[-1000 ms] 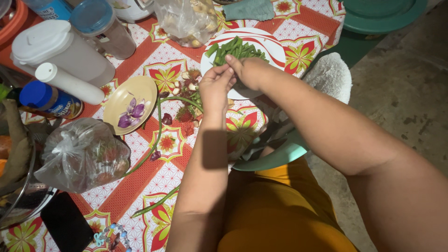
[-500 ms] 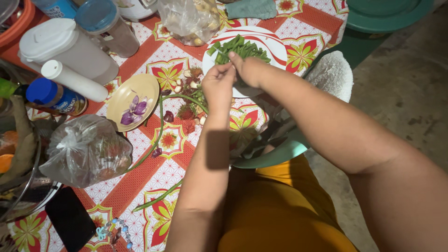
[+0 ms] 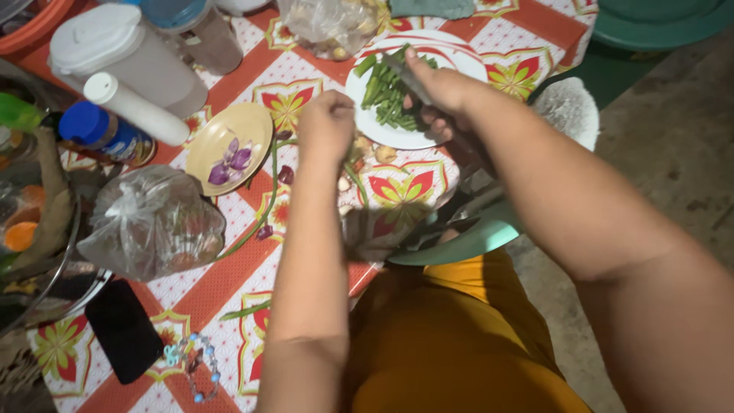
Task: The person snaps green beans by hand and uses a knife to trim ends, placing the pieces onto a white plate while discarding scraps on the table.
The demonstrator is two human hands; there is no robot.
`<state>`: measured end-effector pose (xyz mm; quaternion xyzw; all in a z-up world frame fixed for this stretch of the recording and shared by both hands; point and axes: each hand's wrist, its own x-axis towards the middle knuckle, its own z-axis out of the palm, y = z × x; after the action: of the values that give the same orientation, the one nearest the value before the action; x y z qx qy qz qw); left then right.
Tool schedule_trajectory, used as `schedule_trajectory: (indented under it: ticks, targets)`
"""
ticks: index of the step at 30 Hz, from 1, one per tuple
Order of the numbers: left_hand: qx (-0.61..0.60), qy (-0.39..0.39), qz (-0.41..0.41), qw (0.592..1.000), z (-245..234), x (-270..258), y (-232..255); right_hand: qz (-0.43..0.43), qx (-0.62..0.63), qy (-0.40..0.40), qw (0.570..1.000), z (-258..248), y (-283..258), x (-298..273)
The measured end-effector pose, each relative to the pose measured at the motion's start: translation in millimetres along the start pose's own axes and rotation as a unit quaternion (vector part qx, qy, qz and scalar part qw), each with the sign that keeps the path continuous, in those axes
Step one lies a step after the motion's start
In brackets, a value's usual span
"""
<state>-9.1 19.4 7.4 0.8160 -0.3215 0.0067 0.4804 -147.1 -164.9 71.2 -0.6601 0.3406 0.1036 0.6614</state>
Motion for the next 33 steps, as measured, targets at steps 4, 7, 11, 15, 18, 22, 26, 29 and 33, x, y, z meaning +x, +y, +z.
schedule_trajectory:
  ticks: [4,7,11,15,18,22,26,29,33]
  targets:
    - [0.034,-0.021,0.035,0.999,-39,-1,-12,-0.006,-0.028,0.005,1.0,4,-5,-9]
    - [0.091,-0.063,-0.006,0.994,-49,-7,-4,-0.015,-0.056,0.0,0.998,5,-2,-8]
    - [0.143,-0.025,0.024,0.989,-58,-20,6,-0.025,-0.102,-0.003,0.994,5,-1,-4]
    - [0.288,-0.074,-0.15,0.943,-61,-19,6,-0.041,-0.21,0.023,0.977,11,0,-1]
    - [0.292,-0.086,-0.203,0.93,-53,-14,-6,-0.04,-0.201,0.028,0.978,15,3,2]
    - [0.183,-0.055,-0.153,0.97,-51,-16,-26,-0.04,-0.213,0.043,0.975,14,4,0]
    - [0.108,-0.013,-0.177,0.978,-70,-29,-26,-0.058,-0.245,0.051,0.966,12,6,5]
    - [0.062,-0.008,-0.232,0.971,-82,-39,-20,-0.034,-0.307,0.076,0.948,10,14,25]
    - [-0.212,-0.055,-0.199,0.955,-89,-45,-18,-0.155,-0.371,0.103,0.91,12,23,44]
